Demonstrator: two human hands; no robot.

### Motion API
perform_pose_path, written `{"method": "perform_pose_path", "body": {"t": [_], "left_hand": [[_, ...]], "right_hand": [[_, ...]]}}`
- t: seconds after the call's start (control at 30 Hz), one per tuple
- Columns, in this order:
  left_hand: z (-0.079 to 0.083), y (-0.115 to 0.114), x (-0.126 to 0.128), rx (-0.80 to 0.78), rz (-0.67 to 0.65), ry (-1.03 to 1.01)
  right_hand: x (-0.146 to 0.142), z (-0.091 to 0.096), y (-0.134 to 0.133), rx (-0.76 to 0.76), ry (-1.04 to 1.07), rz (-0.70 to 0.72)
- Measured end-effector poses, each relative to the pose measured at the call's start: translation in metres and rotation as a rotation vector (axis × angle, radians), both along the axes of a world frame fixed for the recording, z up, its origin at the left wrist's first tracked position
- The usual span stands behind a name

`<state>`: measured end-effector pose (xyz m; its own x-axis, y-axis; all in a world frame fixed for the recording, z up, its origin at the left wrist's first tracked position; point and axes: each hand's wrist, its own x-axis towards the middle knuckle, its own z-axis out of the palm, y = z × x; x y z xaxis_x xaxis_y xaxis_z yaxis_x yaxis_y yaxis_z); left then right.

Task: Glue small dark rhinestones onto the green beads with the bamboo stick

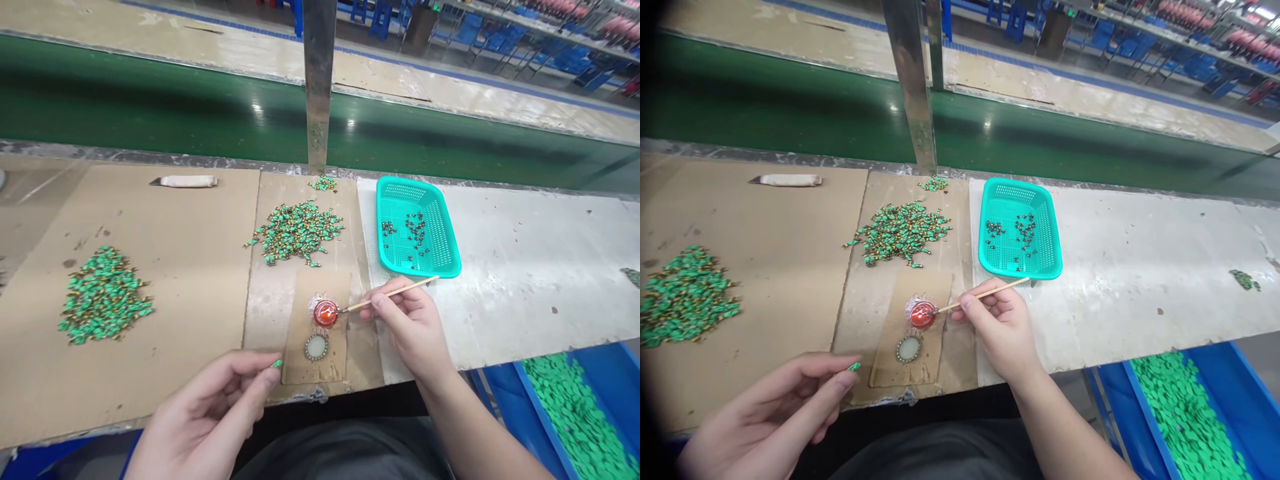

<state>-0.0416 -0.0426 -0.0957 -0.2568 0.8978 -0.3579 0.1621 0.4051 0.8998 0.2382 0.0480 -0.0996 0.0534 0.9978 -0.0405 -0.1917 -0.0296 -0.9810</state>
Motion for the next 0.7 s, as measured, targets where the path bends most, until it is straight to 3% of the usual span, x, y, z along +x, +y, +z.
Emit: {"method": "perform_pose_path", "body": {"t": [0.13, 0.33, 0.57, 0.7], "left_hand": [[0.002, 0.008, 0.0, -0.072, -0.016, -0.211], [0.017, 0.016, 0.015, -0.052, 0.122, -0.273], [-0.011, 0.01, 0.003, -0.057, 0.098, -0.347], [-0.012, 0.009, 0.003, -0.038, 0.072, -0.343]], "right_hand": [[-0.001, 0.001, 0.0, 0.001, -0.003, -0.005], [0.0, -0.001, -0.001, 0.009, -0.019, -0.004], [0.005, 0.003, -0.003, 0.023, -0.043, 0.06], [0.007, 0.011, -0.004, 0.006, -0.049, 0.137]]}}
